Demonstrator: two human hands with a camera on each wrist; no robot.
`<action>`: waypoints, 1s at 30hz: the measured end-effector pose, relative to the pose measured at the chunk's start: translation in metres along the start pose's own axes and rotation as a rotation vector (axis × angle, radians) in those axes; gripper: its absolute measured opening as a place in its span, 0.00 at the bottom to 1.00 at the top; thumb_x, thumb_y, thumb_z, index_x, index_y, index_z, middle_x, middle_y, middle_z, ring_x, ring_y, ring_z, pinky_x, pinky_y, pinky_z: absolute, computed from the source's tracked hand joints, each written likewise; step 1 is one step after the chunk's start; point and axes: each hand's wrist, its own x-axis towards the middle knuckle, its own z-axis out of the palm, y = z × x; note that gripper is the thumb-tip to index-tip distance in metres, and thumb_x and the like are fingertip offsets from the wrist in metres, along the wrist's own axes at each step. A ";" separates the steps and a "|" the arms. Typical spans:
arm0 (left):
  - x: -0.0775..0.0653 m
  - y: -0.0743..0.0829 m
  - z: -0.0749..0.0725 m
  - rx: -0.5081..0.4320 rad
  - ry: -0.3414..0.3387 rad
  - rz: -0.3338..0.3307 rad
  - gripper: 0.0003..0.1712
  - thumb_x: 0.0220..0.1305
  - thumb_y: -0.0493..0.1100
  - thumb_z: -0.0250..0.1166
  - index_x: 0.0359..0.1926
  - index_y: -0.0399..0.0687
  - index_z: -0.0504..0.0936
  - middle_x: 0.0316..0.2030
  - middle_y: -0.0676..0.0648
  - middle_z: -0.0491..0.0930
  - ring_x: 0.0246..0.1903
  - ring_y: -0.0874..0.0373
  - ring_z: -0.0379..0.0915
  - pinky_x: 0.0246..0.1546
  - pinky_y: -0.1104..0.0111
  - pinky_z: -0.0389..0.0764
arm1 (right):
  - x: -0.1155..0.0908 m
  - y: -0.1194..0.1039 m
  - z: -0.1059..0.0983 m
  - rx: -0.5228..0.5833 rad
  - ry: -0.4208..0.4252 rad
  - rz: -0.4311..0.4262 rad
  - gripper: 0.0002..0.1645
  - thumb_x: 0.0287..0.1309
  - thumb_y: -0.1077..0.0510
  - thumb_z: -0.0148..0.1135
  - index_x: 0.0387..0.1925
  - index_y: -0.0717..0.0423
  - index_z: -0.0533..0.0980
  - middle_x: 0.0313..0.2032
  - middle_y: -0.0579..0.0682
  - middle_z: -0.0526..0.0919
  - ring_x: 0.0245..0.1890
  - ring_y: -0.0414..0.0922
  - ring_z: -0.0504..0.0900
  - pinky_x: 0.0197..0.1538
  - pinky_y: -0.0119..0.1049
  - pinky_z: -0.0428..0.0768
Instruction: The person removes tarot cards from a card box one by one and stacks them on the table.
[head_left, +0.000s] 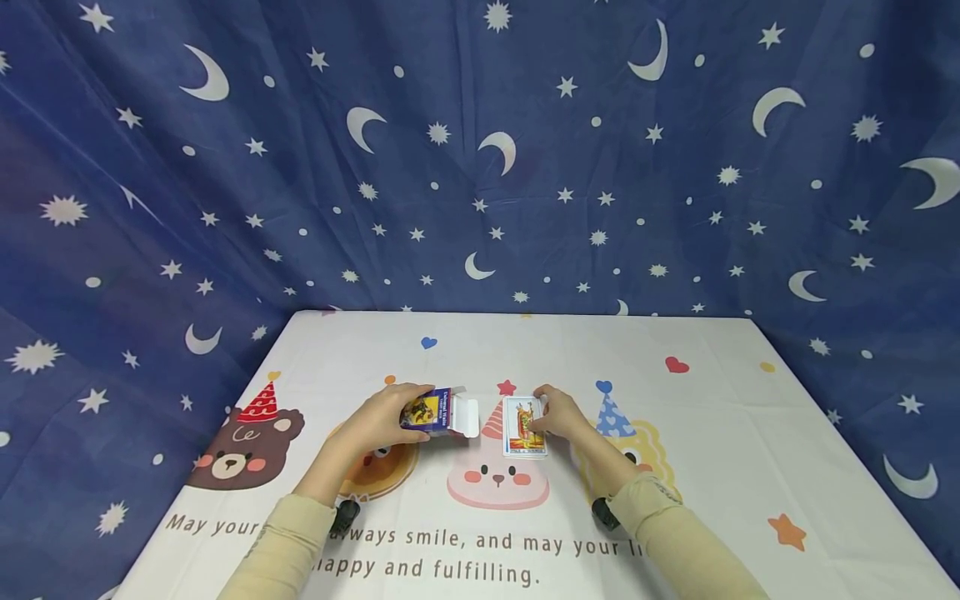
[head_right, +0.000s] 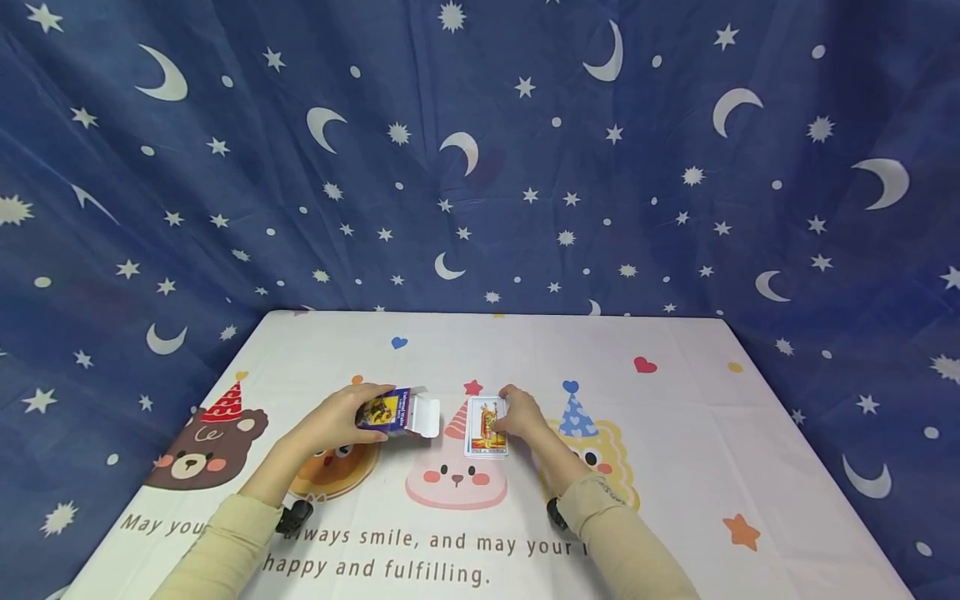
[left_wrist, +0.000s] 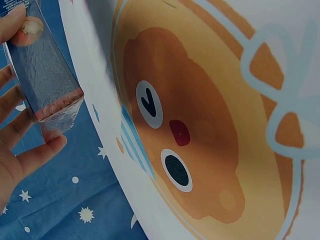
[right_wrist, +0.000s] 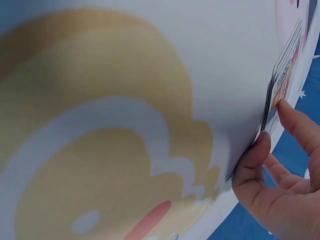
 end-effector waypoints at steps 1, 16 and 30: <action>0.000 0.000 0.000 0.000 0.000 0.001 0.43 0.45 0.48 0.76 0.63 0.42 0.70 0.58 0.41 0.75 0.58 0.46 0.71 0.61 0.52 0.71 | 0.000 -0.001 0.000 0.001 -0.001 0.009 0.35 0.42 0.63 0.72 0.55 0.65 0.69 0.30 0.54 0.75 0.29 0.45 0.71 0.31 0.30 0.72; 0.000 0.002 0.001 -0.002 0.003 -0.002 0.43 0.45 0.48 0.76 0.63 0.43 0.70 0.58 0.41 0.74 0.58 0.46 0.71 0.61 0.51 0.71 | -0.003 0.002 -0.004 0.067 -0.004 0.026 0.35 0.47 0.63 0.68 0.58 0.65 0.66 0.27 0.53 0.75 0.23 0.42 0.71 0.25 0.28 0.70; -0.002 0.002 0.001 -0.007 -0.010 -0.010 0.43 0.46 0.49 0.75 0.63 0.43 0.70 0.59 0.41 0.74 0.58 0.45 0.70 0.62 0.50 0.70 | -0.027 0.007 -0.011 0.226 -0.103 0.119 0.31 0.55 0.67 0.57 0.61 0.66 0.62 0.23 0.55 0.78 0.18 0.42 0.77 0.23 0.31 0.80</action>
